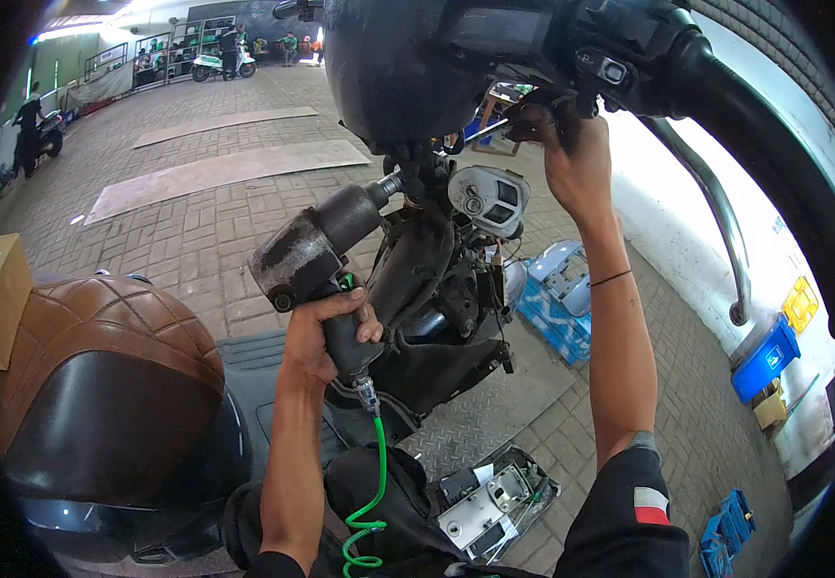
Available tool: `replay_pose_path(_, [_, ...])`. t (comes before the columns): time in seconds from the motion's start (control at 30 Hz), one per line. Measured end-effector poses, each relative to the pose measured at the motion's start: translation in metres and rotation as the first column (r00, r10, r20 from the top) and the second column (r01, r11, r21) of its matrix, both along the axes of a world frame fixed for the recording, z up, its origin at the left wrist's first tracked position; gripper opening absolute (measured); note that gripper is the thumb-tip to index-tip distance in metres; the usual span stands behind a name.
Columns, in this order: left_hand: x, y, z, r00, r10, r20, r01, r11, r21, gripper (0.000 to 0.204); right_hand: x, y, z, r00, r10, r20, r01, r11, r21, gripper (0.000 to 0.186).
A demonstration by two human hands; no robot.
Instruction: The person writes on a document, places it in a compartment of a scooter, and then uses a pneumatic impact wrench and a screwdriver to work on the front assembly of the scooter.
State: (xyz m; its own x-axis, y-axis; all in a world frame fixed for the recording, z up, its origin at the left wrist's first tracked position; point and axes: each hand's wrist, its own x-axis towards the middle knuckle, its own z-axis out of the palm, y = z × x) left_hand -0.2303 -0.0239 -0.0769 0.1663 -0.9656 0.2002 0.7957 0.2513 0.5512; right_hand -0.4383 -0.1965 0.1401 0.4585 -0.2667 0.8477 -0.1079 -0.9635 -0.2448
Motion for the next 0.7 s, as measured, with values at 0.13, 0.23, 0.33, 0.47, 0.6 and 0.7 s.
replay_pose_path(0.13, [-0.002, 0.001, 0.003, 1.000, -0.002, 0.020, 0.003, 1.000, -0.020, 0.010, 0.003, 0.004, -0.001, 0.999, 0.015, 0.048, -0.016, 1.000, 0.027, 0.017])
replay_pose_path(0.23, [-0.002, -0.001, 0.001, 1.000, -0.014, 0.017, 0.014, 1.000, -0.027, 0.011, 0.009, 0.005, -0.003, 0.995, 0.024, 0.101, -0.029, 0.998, 0.050, 0.018])
replay_pose_path(0.33, [0.000, -0.003, -0.003, 0.999, -0.032, -0.033, 0.031, 0.999, -0.014, 0.013, 0.014, -0.005, -0.004, 0.987, 0.035, 0.160, -0.042, 0.998, 0.040, 0.020])
replay_pose_path(0.47, [-0.001, -0.003, -0.001, 1.000, -0.023, -0.022, 0.022, 1.000, -0.006, 0.012, 0.019, -0.004, -0.002, 0.980, -0.009, 0.198, 0.005, 1.000, 0.024, 0.022])
replay_pose_path(0.6, [-0.002, -0.002, -0.001, 0.999, -0.022, -0.024, 0.022, 1.000, -0.012, 0.013, 0.021, -0.004, -0.005, 0.972, 0.011, 0.235, -0.022, 0.999, 0.045, 0.023])
replay_pose_path(0.7, [-0.002, -0.001, 0.002, 1.000, -0.008, -0.021, 0.007, 1.000, -0.011, 0.013, 0.022, -0.002, -0.014, 0.964, 0.019, 0.267, -0.024, 1.000, 0.015, 0.023])
